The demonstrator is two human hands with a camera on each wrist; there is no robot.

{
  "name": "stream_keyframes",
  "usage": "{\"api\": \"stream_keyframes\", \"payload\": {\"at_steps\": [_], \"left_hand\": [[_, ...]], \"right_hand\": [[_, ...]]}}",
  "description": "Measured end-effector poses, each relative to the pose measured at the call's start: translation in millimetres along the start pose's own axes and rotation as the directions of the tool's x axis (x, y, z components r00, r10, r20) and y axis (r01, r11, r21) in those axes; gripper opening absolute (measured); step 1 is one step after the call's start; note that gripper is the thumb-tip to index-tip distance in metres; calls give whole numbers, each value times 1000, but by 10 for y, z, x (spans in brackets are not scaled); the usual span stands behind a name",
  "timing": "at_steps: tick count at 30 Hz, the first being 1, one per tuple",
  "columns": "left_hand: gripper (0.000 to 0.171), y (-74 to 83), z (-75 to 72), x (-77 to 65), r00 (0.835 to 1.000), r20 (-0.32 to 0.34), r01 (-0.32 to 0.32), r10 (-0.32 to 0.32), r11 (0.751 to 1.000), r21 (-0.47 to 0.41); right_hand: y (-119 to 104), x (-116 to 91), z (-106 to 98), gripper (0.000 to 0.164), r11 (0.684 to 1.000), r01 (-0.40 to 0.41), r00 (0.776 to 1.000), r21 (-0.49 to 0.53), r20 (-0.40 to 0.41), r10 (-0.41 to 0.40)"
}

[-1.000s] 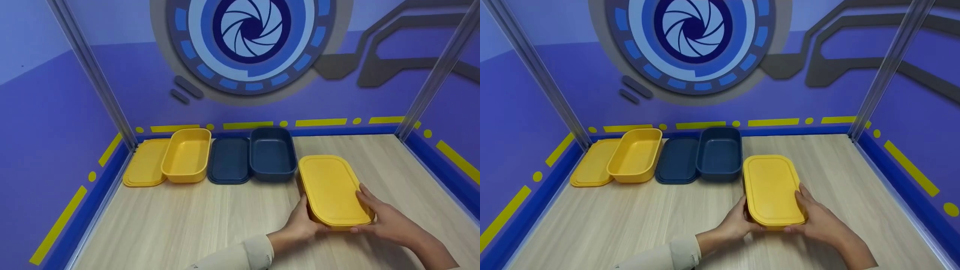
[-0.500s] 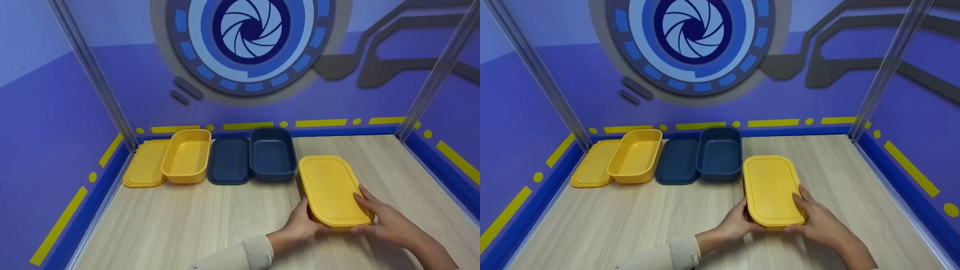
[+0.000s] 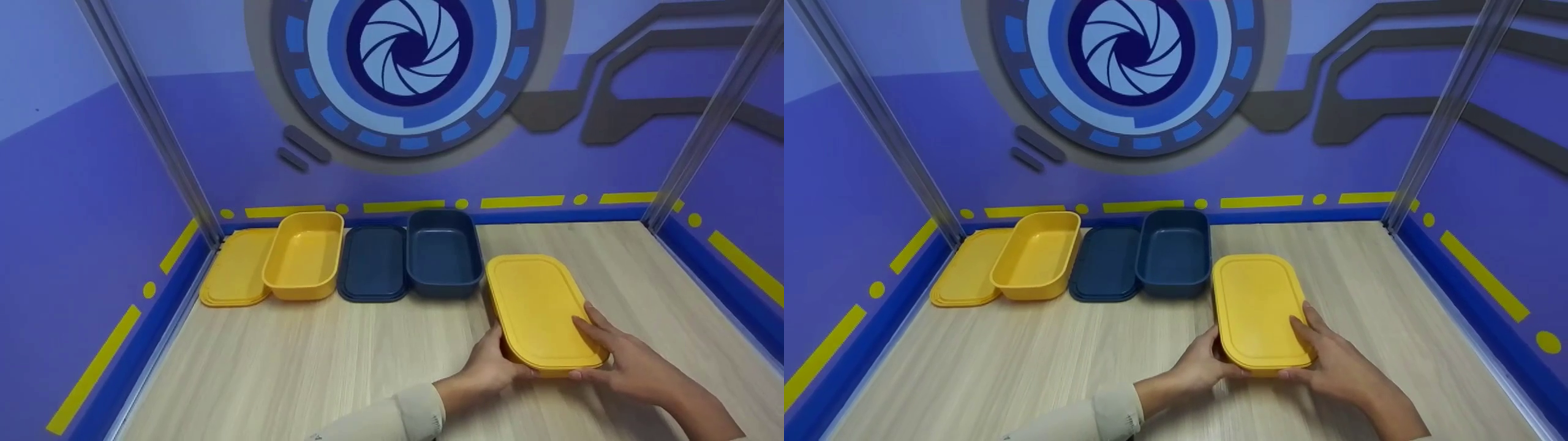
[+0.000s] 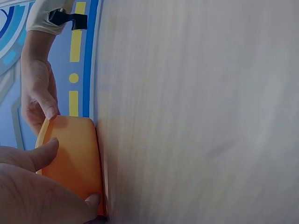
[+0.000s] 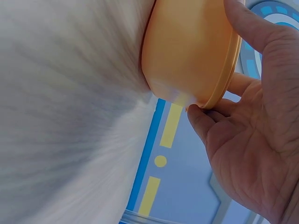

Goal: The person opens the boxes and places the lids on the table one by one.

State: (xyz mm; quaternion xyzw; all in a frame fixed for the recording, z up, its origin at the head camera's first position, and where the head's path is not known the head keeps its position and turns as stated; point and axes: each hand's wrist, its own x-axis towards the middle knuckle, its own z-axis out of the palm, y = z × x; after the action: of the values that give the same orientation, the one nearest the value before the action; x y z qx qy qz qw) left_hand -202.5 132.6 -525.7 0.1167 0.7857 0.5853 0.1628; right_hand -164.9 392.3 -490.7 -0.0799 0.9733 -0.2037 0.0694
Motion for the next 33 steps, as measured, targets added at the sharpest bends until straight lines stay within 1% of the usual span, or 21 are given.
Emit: {"api": "stream_keyframes", "payload": {"at_steps": [4, 11, 18, 23, 33], "left_hand": [[84, -1, -4, -5, 1000, 0, -6, 6, 1000, 18], [86, -8, -1, 0, 1000, 13, -9, 8, 1000, 18], [81, -8, 0, 3, 1000, 6, -15, 15, 1000, 7], [81, -5, -2, 7, 1000, 4, -11, 11, 1000, 20], [82, 14, -10, -2, 1000, 10, 4, -4, 1000, 9]], "right_hand": [[-9, 2, 7, 110, 1000, -11, 1000, 1, 21, 11], [-22, -15, 28, 110, 999, 20, 1000, -44, -17, -20], [-21, -7, 30, 108, 1000, 8, 1000, -29, 2, -8], [-19, -3, 30, 108, 999, -3, 1000, -33, 14, 4], [-20, -10, 16, 107, 1000, 3, 1000, -26, 19, -3]]}}
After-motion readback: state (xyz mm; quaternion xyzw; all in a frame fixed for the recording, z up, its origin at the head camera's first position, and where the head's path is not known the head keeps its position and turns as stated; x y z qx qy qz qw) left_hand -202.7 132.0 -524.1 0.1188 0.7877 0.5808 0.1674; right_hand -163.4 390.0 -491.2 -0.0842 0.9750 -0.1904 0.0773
